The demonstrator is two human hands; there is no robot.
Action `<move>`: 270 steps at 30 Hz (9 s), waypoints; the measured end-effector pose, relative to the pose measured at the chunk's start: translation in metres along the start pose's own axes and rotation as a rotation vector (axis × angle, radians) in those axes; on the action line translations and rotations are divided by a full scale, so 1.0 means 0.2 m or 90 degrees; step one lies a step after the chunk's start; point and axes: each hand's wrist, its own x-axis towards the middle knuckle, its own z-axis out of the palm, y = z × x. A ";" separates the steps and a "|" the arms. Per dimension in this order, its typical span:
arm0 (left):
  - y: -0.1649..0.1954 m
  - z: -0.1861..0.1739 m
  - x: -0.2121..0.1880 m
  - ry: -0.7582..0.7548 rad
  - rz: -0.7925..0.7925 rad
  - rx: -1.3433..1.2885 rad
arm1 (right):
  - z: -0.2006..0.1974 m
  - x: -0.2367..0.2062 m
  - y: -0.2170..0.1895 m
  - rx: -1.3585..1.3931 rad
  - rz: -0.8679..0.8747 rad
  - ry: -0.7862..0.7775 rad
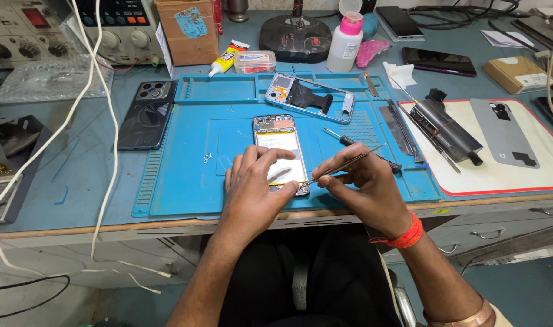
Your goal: The person repairs a disassembled smartphone on a blue repair mat. They lift and reposition the phone, use a metal pry tool to work around the battery and screen assembly, press components into place, and later use a screwdriver on the phone's internal parts.
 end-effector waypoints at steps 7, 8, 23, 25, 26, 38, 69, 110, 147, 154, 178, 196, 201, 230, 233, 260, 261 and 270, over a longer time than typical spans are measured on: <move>0.00 0.00 0.01 -0.016 -0.031 0.009 | 0.00 0.00 0.00 0.000 0.003 0.004; 0.00 0.01 0.01 -0.014 -0.031 0.011 | 0.00 0.00 0.00 0.001 0.004 0.005; 0.02 0.01 0.06 -0.049 -0.089 0.024 | 0.01 -0.01 -0.01 0.056 0.001 0.051; 0.03 0.02 0.06 -0.052 -0.090 0.032 | 0.01 -0.01 0.00 0.056 -0.001 0.056; 0.03 0.02 0.07 -0.052 -0.091 0.039 | 0.01 -0.01 0.00 0.054 0.002 0.057; 0.01 0.03 0.04 -0.016 -0.055 0.027 | 0.01 0.00 -0.01 0.029 0.024 0.043; 0.02 0.03 0.08 -0.055 -0.075 0.050 | 0.02 -0.01 -0.01 0.032 0.007 0.076; 0.03 0.05 0.13 -0.071 -0.083 0.075 | 0.02 -0.01 0.02 -0.004 0.023 0.088; 0.00 0.04 0.13 -0.088 -0.085 0.026 | 0.03 -0.02 -0.02 -0.027 -0.019 0.108; 0.01 0.04 0.13 -0.077 -0.074 0.034 | 0.04 -0.01 -0.01 -0.078 -0.020 0.086; -0.08 0.03 0.09 -0.018 0.018 -0.110 | -0.01 0.01 0.04 0.053 0.001 0.069; -0.05 0.00 0.08 -0.048 -0.002 -0.083 | -0.01 0.00 0.04 0.082 -0.017 0.078; -0.05 0.00 0.07 -0.051 -0.006 -0.094 | -0.01 0.01 0.05 0.092 -0.015 0.034; -0.04 0.00 0.07 -0.061 0.033 -0.035 | -0.02 -0.01 0.01 -0.002 0.030 0.011; -0.05 0.00 0.06 -0.061 0.036 -0.034 | -0.01 -0.01 0.01 0.010 0.030 0.013; -0.03 -0.04 0.06 -0.168 0.128 -0.079 | -0.03 -0.01 0.04 0.122 -0.038 0.141; -0.04 -0.05 0.08 -0.210 0.125 -0.125 | -0.04 -0.01 0.04 0.140 -0.026 0.133; -0.09 -0.13 0.06 -0.135 0.092 -0.114 | -0.05 0.01 0.03 0.108 0.024 0.083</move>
